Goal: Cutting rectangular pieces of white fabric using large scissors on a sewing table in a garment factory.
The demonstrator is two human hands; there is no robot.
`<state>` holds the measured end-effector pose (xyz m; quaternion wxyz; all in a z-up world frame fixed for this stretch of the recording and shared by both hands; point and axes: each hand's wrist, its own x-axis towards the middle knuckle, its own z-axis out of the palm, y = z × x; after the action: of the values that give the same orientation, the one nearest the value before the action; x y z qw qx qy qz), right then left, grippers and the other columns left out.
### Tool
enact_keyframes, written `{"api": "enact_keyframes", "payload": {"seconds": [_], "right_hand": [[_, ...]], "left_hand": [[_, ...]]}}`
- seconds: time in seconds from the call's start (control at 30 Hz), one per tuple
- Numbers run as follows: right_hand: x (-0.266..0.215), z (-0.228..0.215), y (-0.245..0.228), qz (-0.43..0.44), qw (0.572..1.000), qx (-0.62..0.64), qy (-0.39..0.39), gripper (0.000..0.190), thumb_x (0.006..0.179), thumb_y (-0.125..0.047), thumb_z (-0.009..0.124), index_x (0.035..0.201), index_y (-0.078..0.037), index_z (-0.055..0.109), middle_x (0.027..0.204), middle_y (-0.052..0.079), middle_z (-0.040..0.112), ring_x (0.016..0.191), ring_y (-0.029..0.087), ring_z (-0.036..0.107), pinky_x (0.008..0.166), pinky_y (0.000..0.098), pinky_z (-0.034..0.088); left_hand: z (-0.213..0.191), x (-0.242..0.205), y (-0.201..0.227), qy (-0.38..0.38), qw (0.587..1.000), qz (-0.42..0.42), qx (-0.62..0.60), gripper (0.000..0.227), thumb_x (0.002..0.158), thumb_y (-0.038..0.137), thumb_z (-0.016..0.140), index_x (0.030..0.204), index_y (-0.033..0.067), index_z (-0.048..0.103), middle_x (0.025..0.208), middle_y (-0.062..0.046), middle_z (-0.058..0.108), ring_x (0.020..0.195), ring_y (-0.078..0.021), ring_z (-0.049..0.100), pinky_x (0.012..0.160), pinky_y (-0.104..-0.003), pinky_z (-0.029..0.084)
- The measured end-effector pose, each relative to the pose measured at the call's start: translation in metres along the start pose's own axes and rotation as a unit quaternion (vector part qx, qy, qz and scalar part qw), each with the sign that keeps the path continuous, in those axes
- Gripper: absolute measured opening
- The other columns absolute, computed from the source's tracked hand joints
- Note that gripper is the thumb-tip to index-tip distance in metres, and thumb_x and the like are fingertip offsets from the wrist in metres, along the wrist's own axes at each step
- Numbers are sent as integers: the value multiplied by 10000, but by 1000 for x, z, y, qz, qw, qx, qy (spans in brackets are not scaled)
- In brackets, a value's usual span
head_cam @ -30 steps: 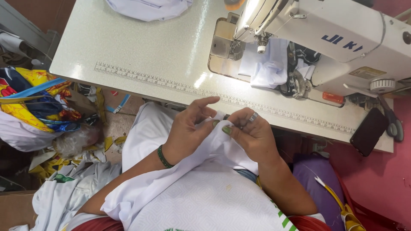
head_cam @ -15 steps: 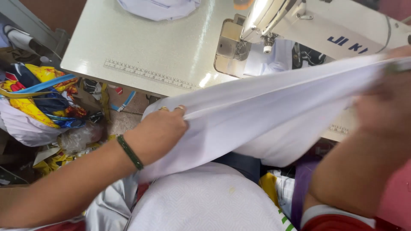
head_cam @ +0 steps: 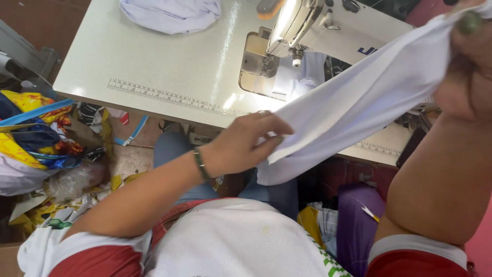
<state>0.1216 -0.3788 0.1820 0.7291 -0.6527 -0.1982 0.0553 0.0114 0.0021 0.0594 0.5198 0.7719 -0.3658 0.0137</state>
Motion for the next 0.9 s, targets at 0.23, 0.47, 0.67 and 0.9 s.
{"api": "enact_keyframes", "payload": {"seconds": [0.23,0.47,0.67,0.9], "right_hand": [[-13,155,-31,-63,980,-189,10,300,927,-255,639,1053,-18,506,1043,251,641,859,300,719,772,329,645],[-16,161,-28,-24,990,-142,-11,241,918,-185,603,1075,-38,494,1061,275,625,995,357,726,838,416,677],[-12,180,-10,2,995,-92,-40,119,927,-135,590,997,-71,517,1083,288,632,757,287,685,537,305,567],[-26,170,-18,-48,984,-169,11,250,840,-208,585,1017,-36,544,715,115,574,428,45,365,431,204,298]], "left_hand": [[32,30,19,98,992,71,-37,440,926,200,612,1312,190,400,1086,-74,598,887,-189,663,812,-363,524],[-4,15,12,52,998,-44,17,155,820,212,677,899,114,586,749,-6,618,705,-162,567,633,-305,449],[4,-7,40,250,952,178,13,205,982,143,475,1162,46,494,1126,-166,598,1066,-289,613,934,-375,517],[4,0,-15,-161,984,-30,-66,635,929,506,281,1220,-5,519,961,-227,584,903,-354,561,823,-442,427]]}}
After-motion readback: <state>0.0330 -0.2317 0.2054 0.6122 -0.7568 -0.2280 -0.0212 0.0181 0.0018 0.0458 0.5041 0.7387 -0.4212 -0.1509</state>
